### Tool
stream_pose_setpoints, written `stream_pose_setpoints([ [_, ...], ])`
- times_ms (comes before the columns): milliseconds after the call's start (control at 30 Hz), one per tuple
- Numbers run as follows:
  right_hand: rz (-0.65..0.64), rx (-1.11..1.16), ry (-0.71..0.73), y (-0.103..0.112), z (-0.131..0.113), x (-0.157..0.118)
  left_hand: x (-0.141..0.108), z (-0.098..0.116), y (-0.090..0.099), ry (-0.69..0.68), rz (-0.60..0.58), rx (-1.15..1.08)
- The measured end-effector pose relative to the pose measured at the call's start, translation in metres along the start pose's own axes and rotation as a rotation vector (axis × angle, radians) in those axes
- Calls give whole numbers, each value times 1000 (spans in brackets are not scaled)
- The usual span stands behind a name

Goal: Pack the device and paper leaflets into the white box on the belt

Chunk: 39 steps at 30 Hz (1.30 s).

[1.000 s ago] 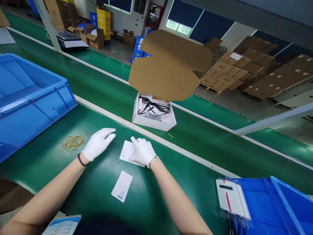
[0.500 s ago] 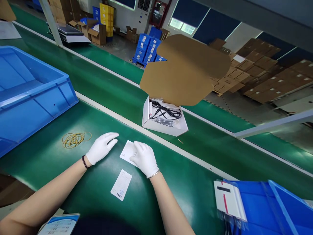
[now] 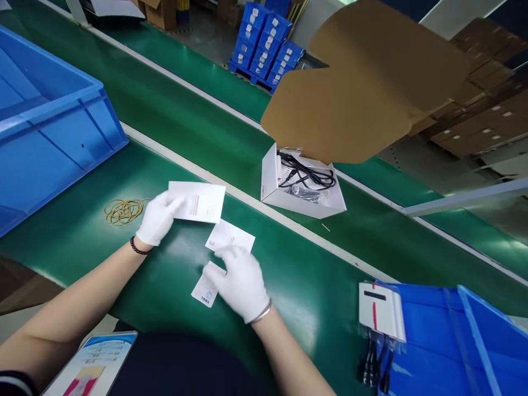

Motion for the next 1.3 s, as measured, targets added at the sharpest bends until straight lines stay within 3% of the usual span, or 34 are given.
stream_pose_setpoints([
  [33,-146,-29,-16,-13,-3,-14,5,-2,6,9,46,13],
  [100,-299,-127,-49,-27,-5,-36,8,-2,11,7,80,35],
  [267,-404,-295,-143,-39,-1,-45,-3,1,-2,-21,7,69],
  [433,-503,-181,-275,-47,10,-39,-8,-4,-11,-8,-62,79],
  [600,-452,-214,-223,-49,11,-35,-12,0,-18,-60,-174,140],
  [767,-412,-138,-238,-48,9,-42,-33,17,-34,-266,-451,247],
  [967,-329,30,-292,-46,11,-46,-46,22,-41,-465,-607,346],
  [1133,-364,79,-311,-51,12,-50,-46,23,-42,-400,-636,321],
  [1300,-276,7,-242,-41,11,-47,-51,18,-45,-216,-679,167],
])
Point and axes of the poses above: each hand's wrist, its own x-axis towards the middle knuckle, its own y-axis out of the back of the hand, z = x × y, the point moved 8 cm from there along x, towards the middle knuckle, and after that the axes turned 15 degrees about z, right-handed, at the moved point
